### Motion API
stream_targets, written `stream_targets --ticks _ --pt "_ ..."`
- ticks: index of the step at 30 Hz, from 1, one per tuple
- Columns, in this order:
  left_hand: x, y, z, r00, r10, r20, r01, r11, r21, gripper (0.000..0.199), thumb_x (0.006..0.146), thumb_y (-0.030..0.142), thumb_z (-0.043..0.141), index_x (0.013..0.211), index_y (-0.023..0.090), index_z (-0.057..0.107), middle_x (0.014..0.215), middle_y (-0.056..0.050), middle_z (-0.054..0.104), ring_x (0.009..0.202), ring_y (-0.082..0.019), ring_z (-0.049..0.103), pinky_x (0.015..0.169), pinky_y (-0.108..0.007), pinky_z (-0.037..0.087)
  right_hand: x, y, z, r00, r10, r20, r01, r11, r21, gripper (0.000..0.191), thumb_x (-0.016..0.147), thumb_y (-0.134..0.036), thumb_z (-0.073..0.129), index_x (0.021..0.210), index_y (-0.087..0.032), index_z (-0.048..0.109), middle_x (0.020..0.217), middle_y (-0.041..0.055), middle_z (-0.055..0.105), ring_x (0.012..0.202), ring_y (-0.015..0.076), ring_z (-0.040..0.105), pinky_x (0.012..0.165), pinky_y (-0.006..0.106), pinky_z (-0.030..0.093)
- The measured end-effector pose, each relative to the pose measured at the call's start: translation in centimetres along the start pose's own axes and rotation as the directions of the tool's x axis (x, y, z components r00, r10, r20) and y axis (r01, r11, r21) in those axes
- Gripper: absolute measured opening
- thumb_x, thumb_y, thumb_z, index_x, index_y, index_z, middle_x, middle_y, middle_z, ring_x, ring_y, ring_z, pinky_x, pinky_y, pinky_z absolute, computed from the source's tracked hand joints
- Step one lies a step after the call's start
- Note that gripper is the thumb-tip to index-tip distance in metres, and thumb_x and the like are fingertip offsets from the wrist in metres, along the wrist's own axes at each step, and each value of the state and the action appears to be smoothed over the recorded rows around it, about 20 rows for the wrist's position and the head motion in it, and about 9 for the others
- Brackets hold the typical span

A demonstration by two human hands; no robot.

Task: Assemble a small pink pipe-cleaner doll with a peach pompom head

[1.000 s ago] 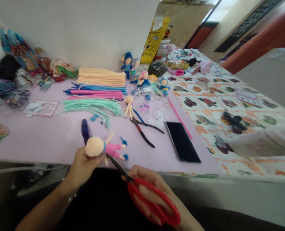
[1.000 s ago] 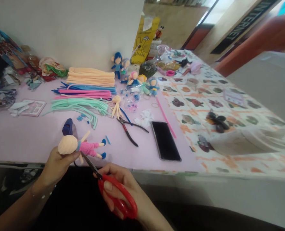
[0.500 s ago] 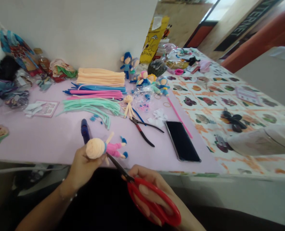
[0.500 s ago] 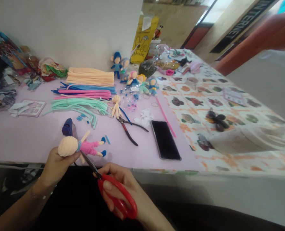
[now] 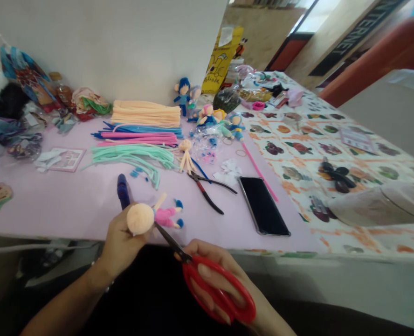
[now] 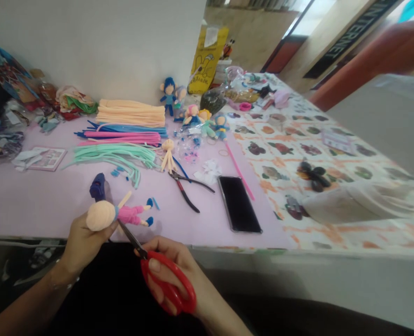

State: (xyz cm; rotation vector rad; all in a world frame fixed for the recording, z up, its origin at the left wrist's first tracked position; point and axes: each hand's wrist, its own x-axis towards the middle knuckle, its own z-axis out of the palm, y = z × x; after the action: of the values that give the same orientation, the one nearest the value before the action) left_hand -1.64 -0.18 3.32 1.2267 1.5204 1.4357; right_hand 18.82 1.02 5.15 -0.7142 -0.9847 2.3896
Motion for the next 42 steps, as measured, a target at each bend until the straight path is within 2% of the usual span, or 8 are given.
stream_targets --ticks 5,10,16,25,30,36,39,42 --pt "0.3 -1.2 -0.3 0.968 -0.227 0.109 0.244 0.953 -0.178 0.011 0.070 0.022 0.069 0.067 0.013 0.075 0.071 -0.008 0.075 0.070 -0.023 0.067 0.071 -0.032 0.054 0.2 0.0 -0.3 0.999 -0.016 0.052 0.013 0.998 0.068 0.035 0.083 -0.043 0.070 0.096 -0.014 0.058 0.048 -0.0066 0.057 0.027 0.0006 0.036 0.028 0.009 0.025" --pt "0.4 -0.6 -0.3 0.961 -0.153 0.232 0.207 0.951 -0.229 0.014 0.076 0.019 0.064 0.078 0.014 0.077 0.080 -0.009 0.077 0.080 -0.025 0.069 0.086 -0.039 0.052 -0.1 0.0 -0.2 0.997 -0.002 0.075 -0.002 0.998 0.066 0.036 0.083 -0.043 0.070 0.098 -0.013 0.058 0.049 -0.0059 0.058 0.027 0.0008 0.037 0.028 0.009 0.026" --pt "0.2 0.6 -0.2 0.987 -0.121 0.105 0.131 0.987 -0.095 0.007 0.070 0.018 0.069 0.068 0.017 0.076 0.067 -0.005 0.074 0.067 -0.023 0.068 0.075 -0.035 0.057 0.0 0.2 0.0 0.999 -0.005 0.045 0.002 0.998 0.056 0.035 0.083 -0.044 0.069 0.097 -0.014 0.058 0.049 -0.0068 0.057 0.028 0.0001 0.034 0.028 0.009 0.025" --pt "0.2 0.5 0.1 0.993 -0.104 0.064 0.108 0.993 -0.057 0.007 0.068 0.018 0.068 0.062 0.017 0.072 0.060 -0.002 0.070 0.063 -0.021 0.067 0.065 -0.031 0.057 -0.2 0.0 0.0 1.000 0.004 0.030 -0.005 0.999 0.040 0.037 0.083 -0.045 0.069 0.098 -0.013 0.056 0.048 -0.0073 0.056 0.027 0.0007 0.034 0.028 0.010 0.024" --pt "0.2 1.0 0.3 1.000 -0.017 -0.011 0.017 1.000 -0.002 0.010 0.065 0.018 0.069 0.056 0.018 0.068 0.063 -0.002 0.069 0.062 -0.020 0.065 0.063 -0.029 0.056 -0.3 -0.2 0.2 1.000 -0.002 0.021 0.001 1.000 0.031 0.037 0.083 -0.045 0.069 0.097 -0.013 0.058 0.048 -0.0072 0.056 0.028 0.0002 0.034 0.028 0.010 0.024" --pt "0.3 0.9 0.1 0.995 -0.081 0.058 0.084 0.995 -0.058 0.010 0.066 0.016 0.067 0.057 0.018 0.070 0.055 -0.002 0.066 0.058 -0.020 0.063 0.064 -0.031 0.056 -0.3 -0.1 -0.2 0.999 0.017 0.046 -0.018 1.000 0.024 0.038 0.082 -0.046 0.070 0.099 -0.014 0.058 0.049 -0.0066 0.058 0.028 0.0006 0.036 0.029 0.010 0.026" --pt "0.1 0.6 -0.1 0.994 -0.100 0.053 0.102 0.994 -0.037 0.008 0.069 0.019 0.070 0.062 0.018 0.072 0.058 -0.003 0.068 0.055 -0.019 0.061 0.064 -0.031 0.056 -0.3 -0.1 -0.2 0.999 0.019 0.048 -0.020 0.999 0.025 0.038 0.083 -0.046 0.069 0.099 -0.014 0.058 0.049 -0.0071 0.057 0.027 0.0006 0.035 0.028 0.010 0.025" --pt "0.0 0.6 -0.1 0.995 -0.096 0.029 0.097 0.995 -0.024 0.012 0.068 0.021 0.072 0.057 0.019 0.069 0.051 -0.001 0.063 0.048 -0.017 0.056 0.060 -0.031 0.056 -0.4 -0.2 0.1 1.000 0.018 0.007 -0.018 1.000 0.003 0.040 0.082 -0.048 0.069 0.099 -0.014 0.058 0.048 -0.0071 0.056 0.028 0.0005 0.034 0.028 0.011 0.023"
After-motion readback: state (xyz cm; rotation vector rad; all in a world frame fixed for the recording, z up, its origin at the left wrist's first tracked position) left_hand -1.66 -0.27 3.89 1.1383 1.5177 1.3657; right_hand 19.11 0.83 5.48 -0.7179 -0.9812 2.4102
